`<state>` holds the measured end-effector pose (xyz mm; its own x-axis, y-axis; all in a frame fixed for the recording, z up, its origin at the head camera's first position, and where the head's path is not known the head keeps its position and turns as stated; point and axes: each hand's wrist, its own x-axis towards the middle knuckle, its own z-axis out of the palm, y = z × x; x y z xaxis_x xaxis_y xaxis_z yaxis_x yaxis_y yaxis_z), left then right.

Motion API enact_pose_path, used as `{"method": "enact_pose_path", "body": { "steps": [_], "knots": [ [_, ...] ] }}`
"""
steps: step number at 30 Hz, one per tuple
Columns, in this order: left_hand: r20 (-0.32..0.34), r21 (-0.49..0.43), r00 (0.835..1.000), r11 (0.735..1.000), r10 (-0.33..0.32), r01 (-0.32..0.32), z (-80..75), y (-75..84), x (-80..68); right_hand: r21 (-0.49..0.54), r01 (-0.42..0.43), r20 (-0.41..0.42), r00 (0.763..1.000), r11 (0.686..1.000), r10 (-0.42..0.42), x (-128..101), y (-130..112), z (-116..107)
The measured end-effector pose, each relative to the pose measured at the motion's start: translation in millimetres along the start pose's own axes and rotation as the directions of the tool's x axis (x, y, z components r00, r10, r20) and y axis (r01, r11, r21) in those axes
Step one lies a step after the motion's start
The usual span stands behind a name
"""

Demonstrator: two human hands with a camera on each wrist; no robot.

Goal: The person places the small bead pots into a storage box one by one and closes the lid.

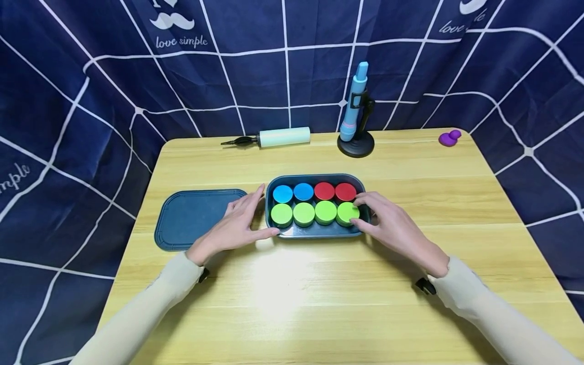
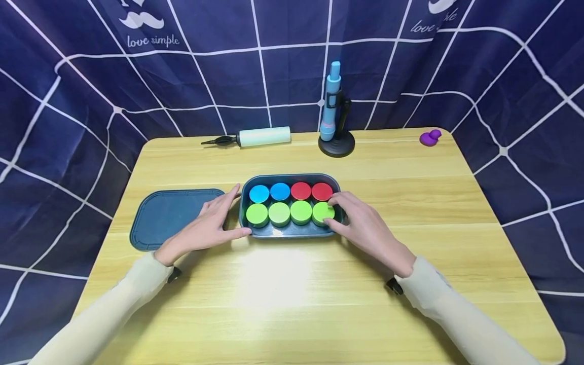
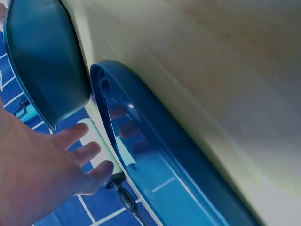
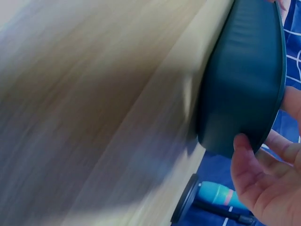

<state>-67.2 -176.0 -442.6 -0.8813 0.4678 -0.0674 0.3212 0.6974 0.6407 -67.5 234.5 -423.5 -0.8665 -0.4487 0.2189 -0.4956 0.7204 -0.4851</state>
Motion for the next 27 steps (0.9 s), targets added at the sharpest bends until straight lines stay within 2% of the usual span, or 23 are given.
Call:
{"method": "enact_pose_path", "body": {
  "steps": [4, 7, 13, 20, 27],
  "knots": [
    [-0.035, 0.012, 0.999, 1.0, -0.013, 0.014, -3.7, -3.9, -7.6, -0.008, 0.003, 0.004, 1.0, 1.0, -0.003, -2, 4, -2],
    [-0.065, 0.033, 0.998, 0.999, -0.013, 0.015, -5.2, -7.9, -12.9, -0.009, -0.04, 0.066, 0.997, 0.999, 0.04, -1, 7, -3],
    [-0.126, 0.052, 0.992, 0.998, -0.022, 0.029, -9.8, -15.9, -25.9, 0.009, -0.122, 0.198, 0.973, 0.992, 0.118, 0, 14, -4],
    [-0.207, 0.028, 0.975, 0.996, -0.079, 0.086, -20.0, -33.8, -49.9, 0.05, -0.137, 0.253, 0.96, 0.989, 0.12, 6, 21, -4],
    [-0.247, -0.007, 0.961, 0.992, -0.121, 0.124, -26.1, -45.9, -68.7, 0.114, -0.163, 0.309, 0.944, 0.98, 0.121, 12, 27, -4]
  ]
}}
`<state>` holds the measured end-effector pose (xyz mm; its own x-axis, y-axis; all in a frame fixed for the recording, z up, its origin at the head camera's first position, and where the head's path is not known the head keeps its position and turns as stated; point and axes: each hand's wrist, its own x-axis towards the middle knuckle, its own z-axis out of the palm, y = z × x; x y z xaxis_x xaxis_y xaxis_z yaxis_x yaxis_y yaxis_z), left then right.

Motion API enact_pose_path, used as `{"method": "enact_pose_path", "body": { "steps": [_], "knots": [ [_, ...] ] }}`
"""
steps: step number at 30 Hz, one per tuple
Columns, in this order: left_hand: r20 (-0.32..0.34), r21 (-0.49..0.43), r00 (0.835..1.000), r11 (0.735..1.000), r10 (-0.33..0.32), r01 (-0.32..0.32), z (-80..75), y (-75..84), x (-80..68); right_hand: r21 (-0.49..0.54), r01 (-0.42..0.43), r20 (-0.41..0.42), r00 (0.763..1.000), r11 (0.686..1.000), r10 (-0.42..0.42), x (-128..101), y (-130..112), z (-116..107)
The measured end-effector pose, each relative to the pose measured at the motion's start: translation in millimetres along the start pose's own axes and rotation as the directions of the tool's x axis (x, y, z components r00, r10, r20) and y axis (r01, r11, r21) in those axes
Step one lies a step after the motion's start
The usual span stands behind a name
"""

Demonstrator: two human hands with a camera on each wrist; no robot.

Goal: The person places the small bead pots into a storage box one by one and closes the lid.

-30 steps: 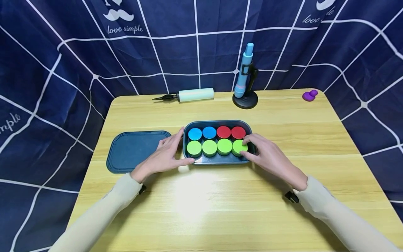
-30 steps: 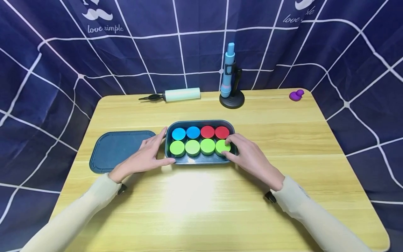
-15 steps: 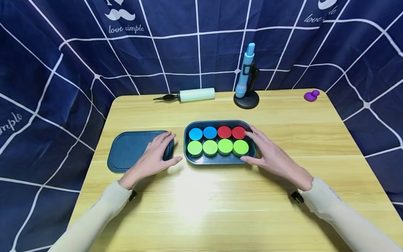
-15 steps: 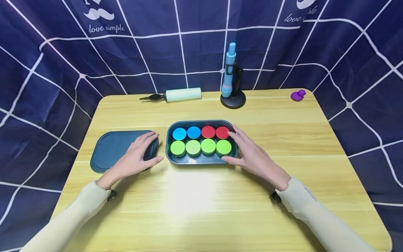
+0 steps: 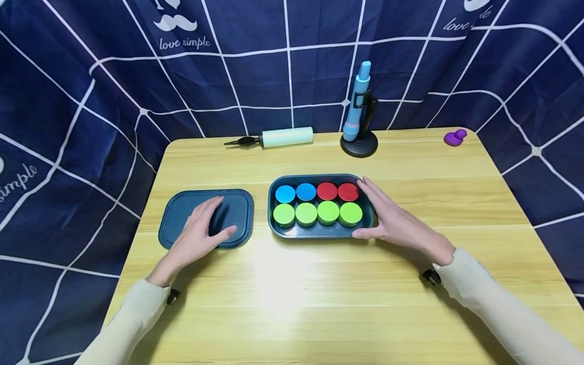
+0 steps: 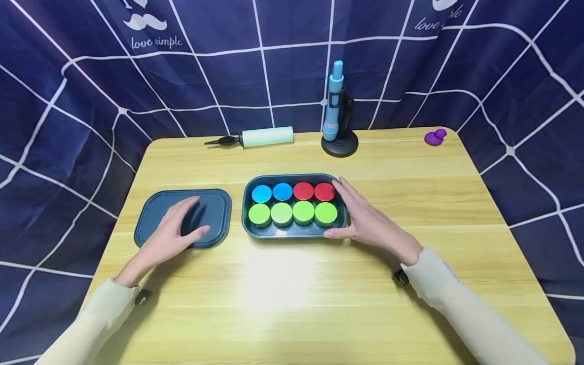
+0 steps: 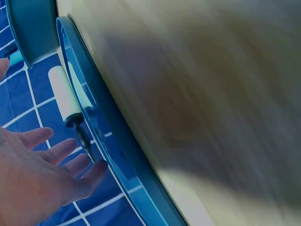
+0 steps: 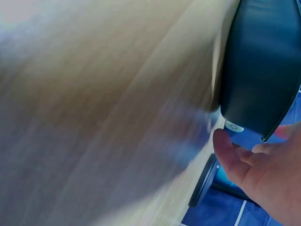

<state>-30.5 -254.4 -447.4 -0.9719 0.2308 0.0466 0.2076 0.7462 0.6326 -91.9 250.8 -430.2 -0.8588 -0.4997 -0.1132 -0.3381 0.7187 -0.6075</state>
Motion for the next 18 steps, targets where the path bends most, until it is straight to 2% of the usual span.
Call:
{"method": "enact_pose_path", "body": {
  "steps": [8, 13, 18],
  "knots": [
    [-0.104, -0.004, 0.994, 0.999, -0.033, 0.033, -15.6, -25.1, -11.9, 0.035, -0.029, 0.053, 0.998, 0.999, 0.027, 3, 2, -3],
    [-0.165, 0.013, 0.983, 0.997, -0.079, 0.082, -30.3, -41.7, -20.4, 0.103, -0.041, 0.058, 0.998, 0.994, 0.035, 4, 0, -4],
    [-0.215, 0.014, 0.971, 0.994, -0.103, 0.109, -38.2, -50.4, -28.5, 0.099, -0.02, 0.052, 0.999, 0.995, 0.015, 4, -3, -5]
  ]
}}
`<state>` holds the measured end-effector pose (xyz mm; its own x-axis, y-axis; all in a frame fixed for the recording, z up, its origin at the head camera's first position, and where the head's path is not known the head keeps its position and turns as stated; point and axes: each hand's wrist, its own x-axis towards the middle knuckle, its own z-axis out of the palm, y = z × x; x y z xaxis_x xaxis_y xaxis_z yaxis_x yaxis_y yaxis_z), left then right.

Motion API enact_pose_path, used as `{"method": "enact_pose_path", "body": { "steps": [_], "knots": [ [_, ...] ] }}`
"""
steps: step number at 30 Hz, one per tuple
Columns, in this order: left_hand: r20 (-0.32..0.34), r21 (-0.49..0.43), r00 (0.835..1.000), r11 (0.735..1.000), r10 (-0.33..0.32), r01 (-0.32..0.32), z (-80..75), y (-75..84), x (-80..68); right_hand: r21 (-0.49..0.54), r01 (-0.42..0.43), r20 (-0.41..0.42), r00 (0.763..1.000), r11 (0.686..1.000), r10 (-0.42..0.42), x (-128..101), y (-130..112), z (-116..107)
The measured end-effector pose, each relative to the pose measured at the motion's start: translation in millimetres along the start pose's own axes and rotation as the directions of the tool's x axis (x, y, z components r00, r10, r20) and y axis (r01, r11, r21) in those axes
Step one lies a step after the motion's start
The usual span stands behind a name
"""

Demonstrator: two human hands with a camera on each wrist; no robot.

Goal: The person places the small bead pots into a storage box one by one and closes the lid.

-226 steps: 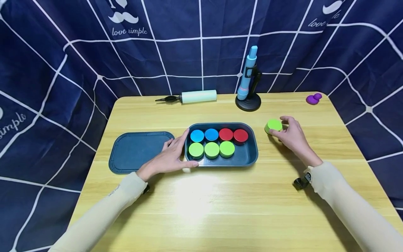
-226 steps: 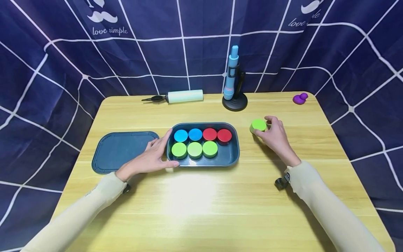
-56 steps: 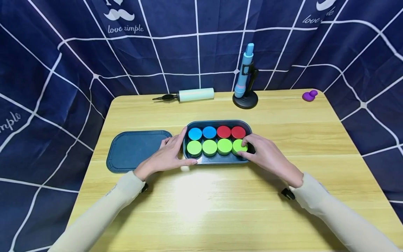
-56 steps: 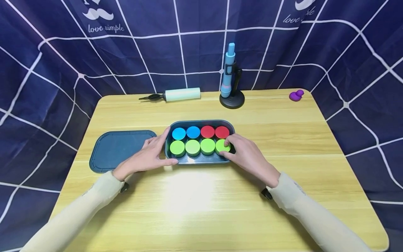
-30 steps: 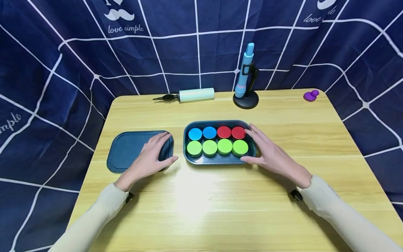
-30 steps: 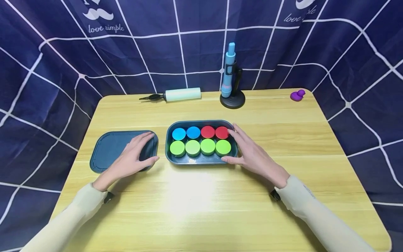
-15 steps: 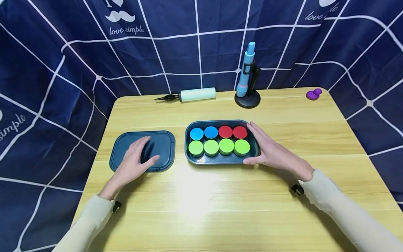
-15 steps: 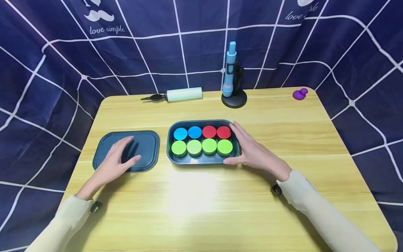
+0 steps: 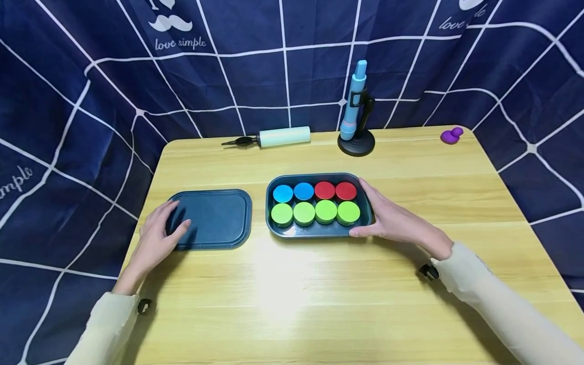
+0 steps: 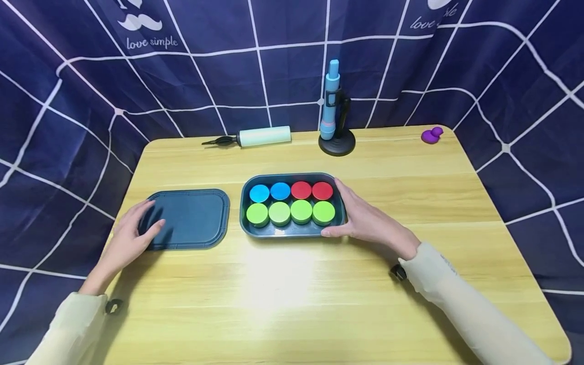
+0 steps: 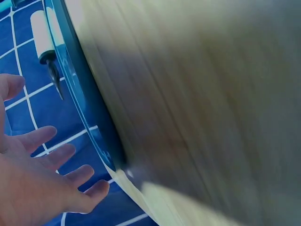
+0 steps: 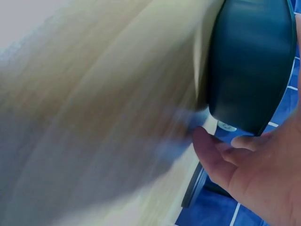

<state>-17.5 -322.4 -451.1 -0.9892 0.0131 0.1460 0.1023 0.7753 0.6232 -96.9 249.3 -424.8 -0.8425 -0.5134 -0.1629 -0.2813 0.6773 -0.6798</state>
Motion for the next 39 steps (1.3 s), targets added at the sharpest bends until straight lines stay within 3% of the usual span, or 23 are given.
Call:
{"method": "enact_pose_path", "body": {
  "steps": [8, 15, 21, 27, 34, 39],
  "knots": [
    [-0.027, 0.021, 1.0, 1.0, -0.007, 0.008, -6.3, -11.5, -5.3, -0.009, -0.036, 0.036, 0.999, 0.999, 0.036, -1, -2, -2],
    [0.021, 0.029, 0.996, 0.996, -0.087, 0.086, -10.6, -17.4, -9.6, 0.007, -0.043, 0.046, 0.998, 0.999, 0.043, -2, -2, -1],
    [0.05, 0.069, 0.993, 0.992, -0.109, 0.105, -14.8, -23.2, -9.4, 0.009, -0.039, 0.039, 0.999, 0.999, 0.038, -1, -2, -2],
    [0.04, 0.084, 0.995, 0.993, -0.087, 0.083, -16.2, -29.2, -7.3, 0.006, -0.035, 0.04, 0.999, 0.999, 0.035, -2, -1, -1],
    [-0.02, 0.119, 1.0, 0.993, 0.003, 0.0, -21.0, -38.1, -4.0, 0.009, -0.037, 0.034, 0.999, 0.999, 0.037, -2, -1, 0],
    [0.005, 0.141, 1.0, 0.99, -0.026, 0.025, -25.4, -39.9, -0.9, 0.015, -0.028, 0.026, 0.999, 0.999, 0.028, -2, -1, 1]
  ]
}}
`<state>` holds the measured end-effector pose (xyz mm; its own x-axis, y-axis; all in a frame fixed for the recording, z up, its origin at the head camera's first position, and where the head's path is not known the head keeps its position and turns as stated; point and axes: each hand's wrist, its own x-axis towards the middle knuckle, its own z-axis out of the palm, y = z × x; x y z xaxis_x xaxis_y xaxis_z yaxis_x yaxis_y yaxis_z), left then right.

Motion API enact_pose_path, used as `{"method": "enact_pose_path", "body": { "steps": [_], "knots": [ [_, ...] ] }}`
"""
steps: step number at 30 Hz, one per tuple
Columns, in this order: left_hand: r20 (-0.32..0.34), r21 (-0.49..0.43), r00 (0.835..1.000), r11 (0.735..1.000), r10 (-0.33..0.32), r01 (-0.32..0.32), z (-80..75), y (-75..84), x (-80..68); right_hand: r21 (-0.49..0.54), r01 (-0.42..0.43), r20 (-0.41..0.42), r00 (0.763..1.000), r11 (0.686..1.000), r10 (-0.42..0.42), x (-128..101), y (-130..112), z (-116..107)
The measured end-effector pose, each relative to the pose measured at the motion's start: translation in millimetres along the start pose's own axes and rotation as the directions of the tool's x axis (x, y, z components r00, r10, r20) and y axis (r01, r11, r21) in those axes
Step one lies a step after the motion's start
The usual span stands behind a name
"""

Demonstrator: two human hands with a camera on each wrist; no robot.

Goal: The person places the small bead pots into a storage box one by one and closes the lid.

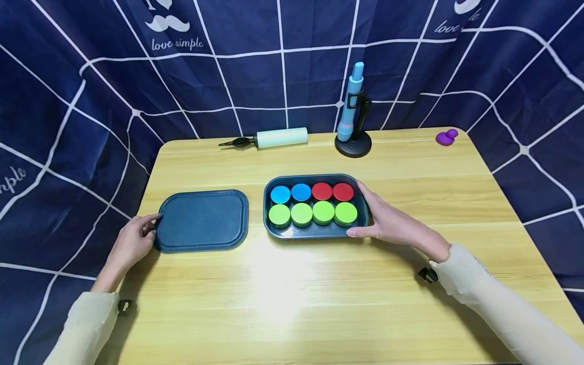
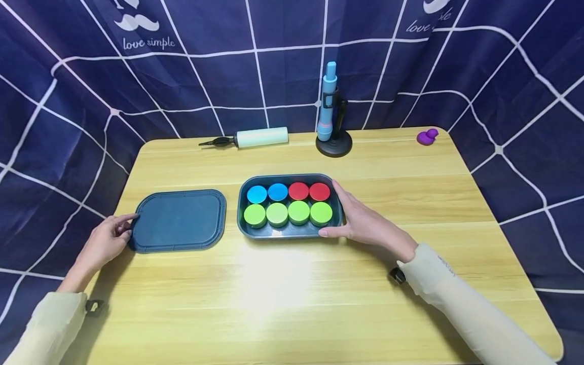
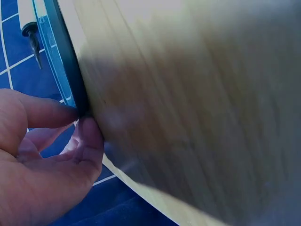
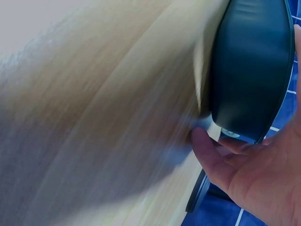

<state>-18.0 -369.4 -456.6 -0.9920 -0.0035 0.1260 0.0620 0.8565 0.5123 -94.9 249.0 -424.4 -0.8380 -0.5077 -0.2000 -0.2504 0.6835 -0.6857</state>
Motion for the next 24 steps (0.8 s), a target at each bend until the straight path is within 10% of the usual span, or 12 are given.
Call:
{"method": "enact_pose_path", "body": {
  "steps": [10, 16, 20, 24],
  "knots": [
    [0.06, -0.028, 0.998, 1.0, -0.001, 0.003, -7.9, -3.9, 3.1, -0.001, -0.002, -0.001, 1.0, 1.0, 0.002, 1, 1, 0],
    [0.11, -0.197, 0.993, 0.978, -0.051, 0.072, -13.5, -5.5, 6.0, -0.007, -0.007, -0.001, 1.0, 1.0, 0.007, 0, 0, 0],
    [0.115, -0.447, 0.989, 0.884, -0.091, 0.133, -15.8, -7.2, 5.0, 0.001, -0.003, 0.0, 1.0, 1.0, 0.003, 0, 0, 0],
    [0.131, -0.694, 0.985, 0.699, -0.111, 0.171, -17.8, -8.5, 3.9, 0.004, 0.003, 0.0, 1.0, 1.0, -0.003, 0, 0, 0]
  ]
}}
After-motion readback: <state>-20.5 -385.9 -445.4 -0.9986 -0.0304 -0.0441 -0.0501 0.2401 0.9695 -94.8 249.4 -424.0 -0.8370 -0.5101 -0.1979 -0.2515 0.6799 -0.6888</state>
